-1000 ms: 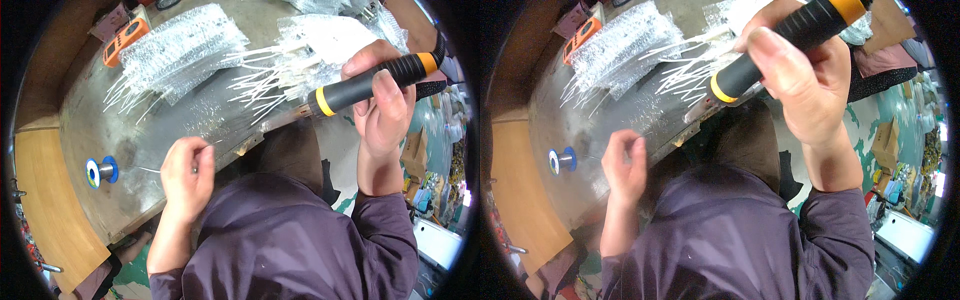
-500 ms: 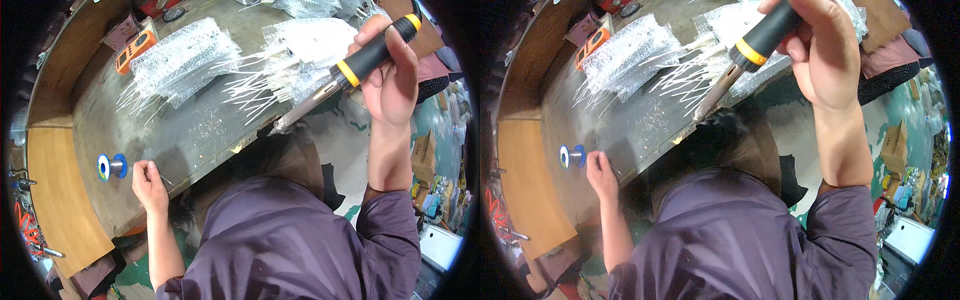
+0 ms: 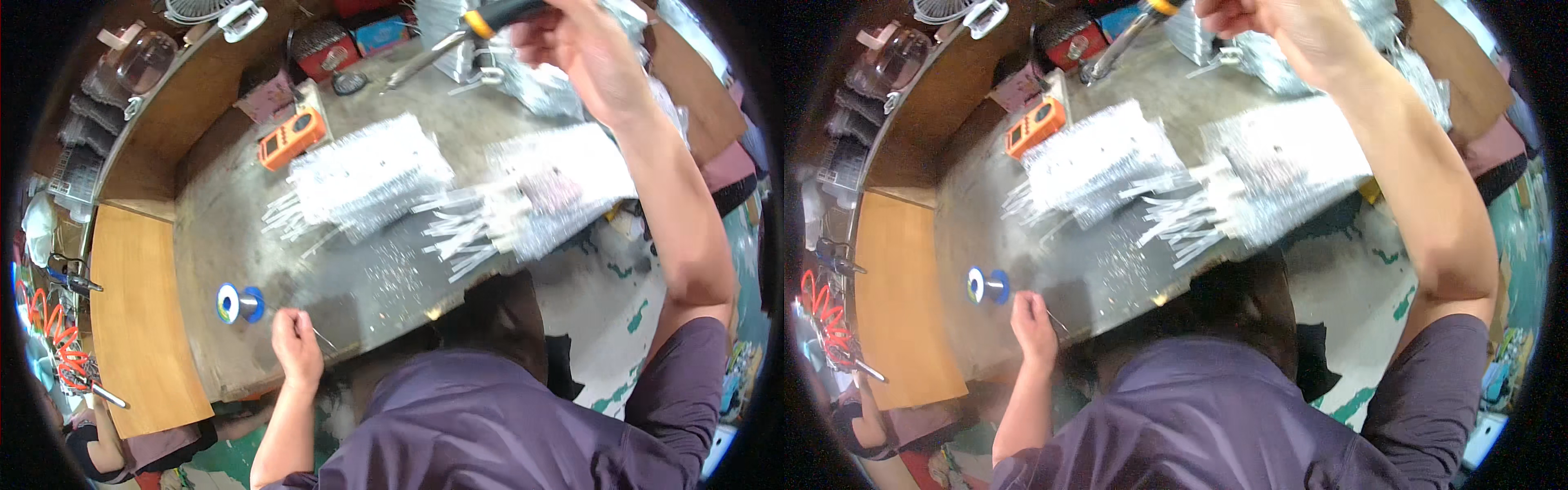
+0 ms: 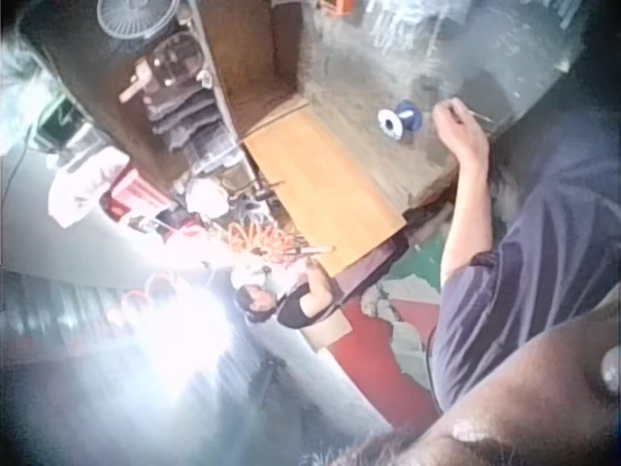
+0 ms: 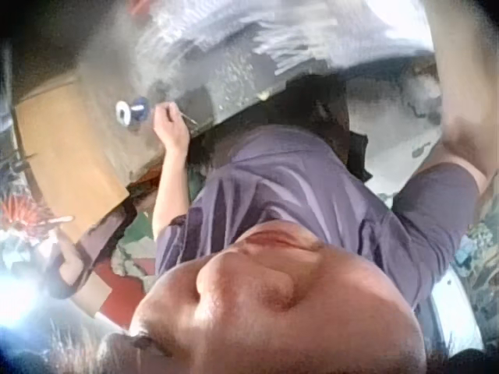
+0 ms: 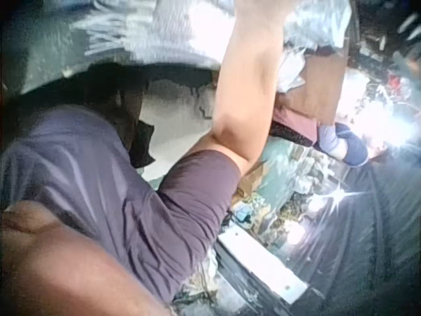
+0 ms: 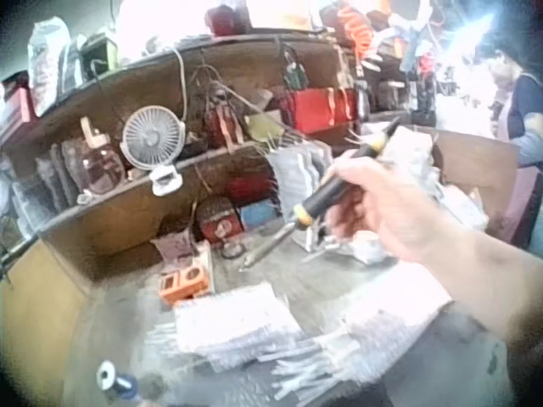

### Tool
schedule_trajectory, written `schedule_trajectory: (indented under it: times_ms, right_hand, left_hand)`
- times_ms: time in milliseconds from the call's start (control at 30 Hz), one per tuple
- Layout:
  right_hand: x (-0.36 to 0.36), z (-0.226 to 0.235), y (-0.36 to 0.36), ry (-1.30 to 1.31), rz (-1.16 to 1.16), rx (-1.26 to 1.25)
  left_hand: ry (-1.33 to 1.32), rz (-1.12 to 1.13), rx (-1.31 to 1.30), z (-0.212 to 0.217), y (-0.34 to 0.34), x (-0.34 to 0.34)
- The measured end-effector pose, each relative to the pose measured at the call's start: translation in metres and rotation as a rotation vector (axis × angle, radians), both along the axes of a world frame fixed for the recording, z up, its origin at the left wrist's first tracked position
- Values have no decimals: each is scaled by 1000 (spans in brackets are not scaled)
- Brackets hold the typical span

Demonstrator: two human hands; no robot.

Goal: Soldering wires to multiple white electronic panels in an assembly line setting.

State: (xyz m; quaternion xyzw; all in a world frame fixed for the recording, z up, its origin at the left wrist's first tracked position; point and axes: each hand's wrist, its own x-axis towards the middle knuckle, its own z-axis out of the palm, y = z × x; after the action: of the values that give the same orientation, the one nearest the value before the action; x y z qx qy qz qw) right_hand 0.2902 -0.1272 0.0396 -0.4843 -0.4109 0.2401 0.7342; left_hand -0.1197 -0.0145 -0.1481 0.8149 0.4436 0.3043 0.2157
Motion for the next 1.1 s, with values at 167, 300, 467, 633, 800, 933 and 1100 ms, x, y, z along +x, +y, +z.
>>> schedule_trajectory:
  times_ms: [167, 300, 467, 633, 800, 933, 1100]
  right_hand:
    - [17, 14, 116, -131, -53, -269]
    - [47, -25, 190, -154, -92, -315]
    - [44, -43, 215, 35, -64, -332]
    - [26, -49, 223, 153, -139, -329]
    - [19, -44, 221, 216, -180, -342]
    - [23, -43, 231, 331, -165, -355]
    - [15, -43, 231, 355, -234, -347]
  left_hand:
    - [45, -141, 37, 6, 0, -5]
    - [59, -230, 25, 8, 10, -7]
    - [56, -207, -12, 16, 10, -3]
    - [65, -184, -41, 16, 11, -3]
    - [84, -183, -53, 22, 9, -2]
    - [105, -164, -43, 22, 9, 2]
    - [154, -149, -35, 21, 10, 2]
